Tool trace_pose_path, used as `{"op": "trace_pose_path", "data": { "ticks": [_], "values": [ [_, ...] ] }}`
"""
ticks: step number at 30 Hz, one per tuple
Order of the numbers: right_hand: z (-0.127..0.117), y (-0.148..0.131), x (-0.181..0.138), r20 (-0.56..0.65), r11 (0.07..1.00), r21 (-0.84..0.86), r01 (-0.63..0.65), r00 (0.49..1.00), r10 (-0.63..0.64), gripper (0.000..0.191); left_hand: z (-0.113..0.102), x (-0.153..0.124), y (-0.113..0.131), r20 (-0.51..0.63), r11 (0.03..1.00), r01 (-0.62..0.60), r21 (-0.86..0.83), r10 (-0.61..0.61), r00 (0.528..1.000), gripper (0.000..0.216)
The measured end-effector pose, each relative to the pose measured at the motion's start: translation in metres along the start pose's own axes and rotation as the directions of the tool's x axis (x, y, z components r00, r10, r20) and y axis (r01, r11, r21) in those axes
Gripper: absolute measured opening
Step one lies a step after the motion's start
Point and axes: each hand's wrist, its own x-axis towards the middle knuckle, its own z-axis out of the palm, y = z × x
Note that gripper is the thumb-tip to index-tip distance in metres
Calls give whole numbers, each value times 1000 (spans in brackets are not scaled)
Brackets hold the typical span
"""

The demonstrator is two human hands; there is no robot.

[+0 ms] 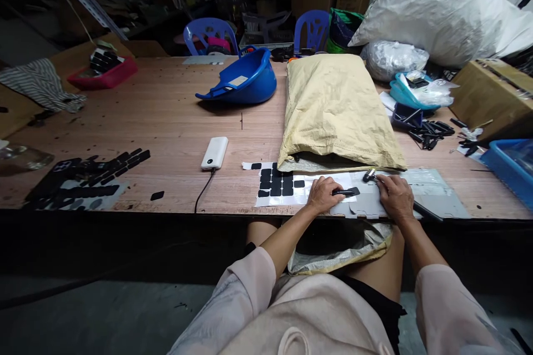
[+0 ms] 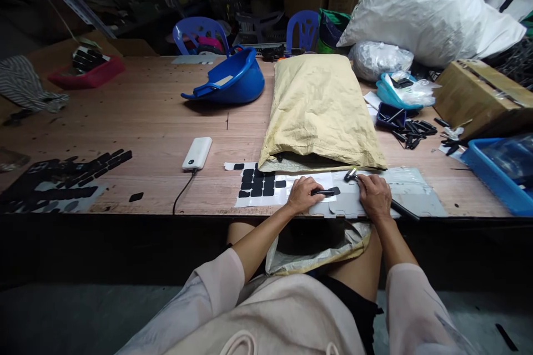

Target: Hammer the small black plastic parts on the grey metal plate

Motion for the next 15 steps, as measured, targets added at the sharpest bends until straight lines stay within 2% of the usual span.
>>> {"op": "trace_pose_path", "data": {
  "ticks": [10, 12, 15],
  "values": [
    [-4, -5, 0, 20, 999, 11, -38, 999, 38, 31, 0, 2, -6, 4, 999, -33, 14, 33, 999, 18],
    [-4, -5, 0, 13, 999, 14, -38, 999, 37, 31, -2, -6, -4, -13, 997, -78, 23, 79, 997, 19],
    [-2, -4, 0, -8, 999, 26, -44, 999, 44, 30, -1, -36, 0, -29, 970, -242, 14, 242, 970, 22]
  ]
}}
